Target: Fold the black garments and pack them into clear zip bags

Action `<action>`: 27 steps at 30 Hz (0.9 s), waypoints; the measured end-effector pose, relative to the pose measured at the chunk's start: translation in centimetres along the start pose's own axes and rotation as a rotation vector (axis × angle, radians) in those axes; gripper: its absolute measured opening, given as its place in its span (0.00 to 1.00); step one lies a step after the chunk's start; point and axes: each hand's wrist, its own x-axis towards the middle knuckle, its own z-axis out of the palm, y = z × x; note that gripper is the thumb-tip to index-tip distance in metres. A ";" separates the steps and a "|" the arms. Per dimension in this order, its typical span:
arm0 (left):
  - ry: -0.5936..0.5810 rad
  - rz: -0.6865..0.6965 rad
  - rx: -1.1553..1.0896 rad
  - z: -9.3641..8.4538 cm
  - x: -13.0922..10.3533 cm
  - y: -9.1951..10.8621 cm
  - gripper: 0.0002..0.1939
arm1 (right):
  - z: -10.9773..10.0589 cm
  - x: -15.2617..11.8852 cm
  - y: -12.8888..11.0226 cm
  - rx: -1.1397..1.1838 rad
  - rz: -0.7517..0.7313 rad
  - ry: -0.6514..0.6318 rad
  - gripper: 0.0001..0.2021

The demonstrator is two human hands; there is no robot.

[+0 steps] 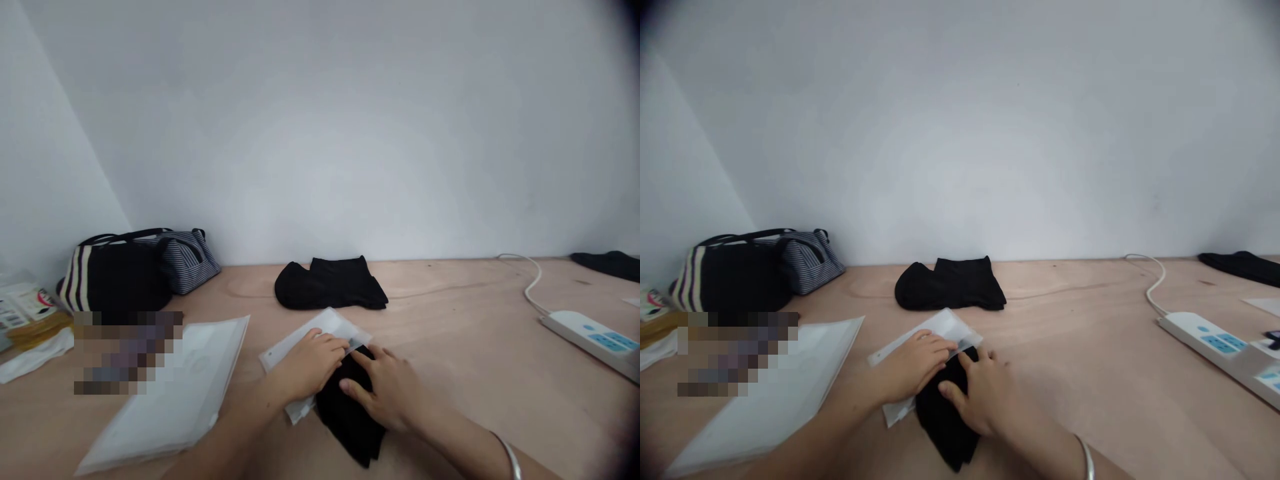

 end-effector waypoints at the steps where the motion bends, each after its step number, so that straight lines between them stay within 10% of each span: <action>1: 0.000 -0.009 0.029 -0.1 0.0 0.1 0.09 | -0.8 -0.4 0.4 -0.021 -0.060 0.018 0.29; 6: 0.082 -0.140 -0.094 -0.2 -1.6 0.8 0.10 | -2.2 -0.8 3.1 0.054 -0.503 0.008 0.34; 11: 0.073 -0.206 -0.172 0.9 -5.0 0.9 0.15 | -1.0 0.4 4.5 0.108 -0.612 -0.082 0.43; 18: 0.044 -0.377 -0.153 1.6 -5.5 1.5 0.20 | -1.0 1.1 5.4 0.054 -0.557 -0.092 0.34; 27: 0.111 -0.518 -0.124 0.8 -1.3 3.2 0.13 | -0.7 2.7 6.6 0.084 -0.235 0.255 0.24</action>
